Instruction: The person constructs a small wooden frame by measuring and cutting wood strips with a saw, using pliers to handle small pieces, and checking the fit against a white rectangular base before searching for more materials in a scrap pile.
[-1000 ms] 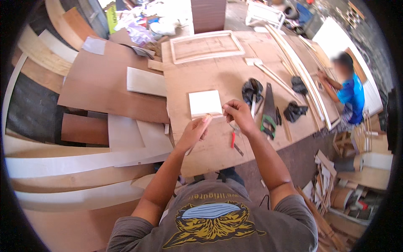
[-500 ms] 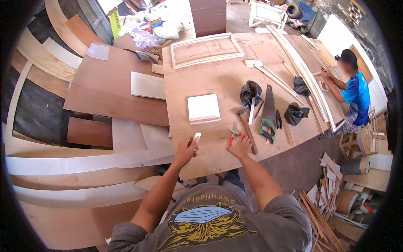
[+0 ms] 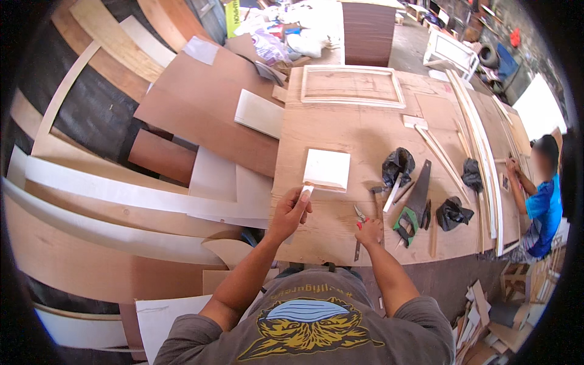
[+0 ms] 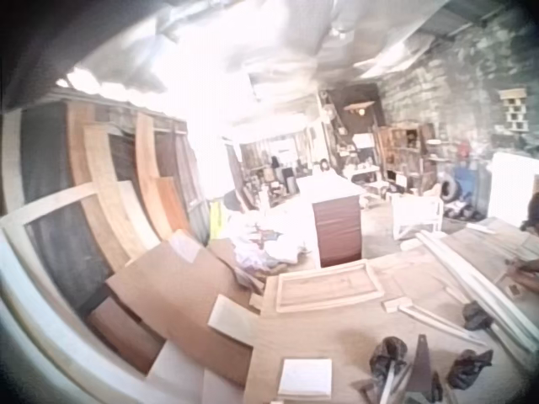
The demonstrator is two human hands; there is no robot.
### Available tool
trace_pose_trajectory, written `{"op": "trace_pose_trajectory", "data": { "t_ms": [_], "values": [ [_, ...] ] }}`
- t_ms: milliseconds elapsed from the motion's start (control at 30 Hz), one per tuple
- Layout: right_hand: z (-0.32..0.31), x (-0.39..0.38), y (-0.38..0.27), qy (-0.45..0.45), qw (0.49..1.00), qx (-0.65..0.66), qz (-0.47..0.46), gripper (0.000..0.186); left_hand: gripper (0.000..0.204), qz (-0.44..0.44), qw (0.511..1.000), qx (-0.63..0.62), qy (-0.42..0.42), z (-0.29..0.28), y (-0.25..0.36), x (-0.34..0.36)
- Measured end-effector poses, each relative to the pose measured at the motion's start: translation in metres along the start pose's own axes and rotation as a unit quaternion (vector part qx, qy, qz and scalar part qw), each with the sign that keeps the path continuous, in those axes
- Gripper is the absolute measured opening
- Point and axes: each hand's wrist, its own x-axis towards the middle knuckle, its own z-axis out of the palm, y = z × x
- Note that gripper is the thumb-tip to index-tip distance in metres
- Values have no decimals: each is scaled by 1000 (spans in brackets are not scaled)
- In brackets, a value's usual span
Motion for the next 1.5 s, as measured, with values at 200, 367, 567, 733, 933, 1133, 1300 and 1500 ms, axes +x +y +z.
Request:
{"op": "trace_pose_trajectory", "data": {
  "t_ms": [200, 367, 567, 733, 933, 1133, 1300, 1500],
  "values": [
    [-40, 6, 13, 46, 946, 319, -32, 46, 32, 23, 999, 7, -28, -6, 32, 0],
    [-110, -28, 3, -54, 743, 659, -107, 49, 33, 69, 993, 71, -57, -13, 56, 0],
    [-225, -128, -76, 103, 800, 480, -346, 52, 35, 118, 987, 99, -50, -27, 72, -6],
    [-263, -172, -112, 232, 830, 287, -417, 57, 33, 163, 976, 136, -44, -36, 95, -22],
    [-273, -190, -121, 281, 843, 184, -420, 58, 30, 187, 967, 163, -55, -45, 106, -35],
    [-268, -197, -121, 291, 846, 174, -411, 58, 30, 194, 967, 159, -51, -46, 105, -38],
    [-265, -202, -119, 292, 850, 169, -404, 60, 29, 203, 958, 190, -66, -46, 99, -39],
    [-265, -207, -120, 307, 847, 160, -402, 55, 30, 191, 967, 153, -71, -45, 94, -38]
  ]
}}
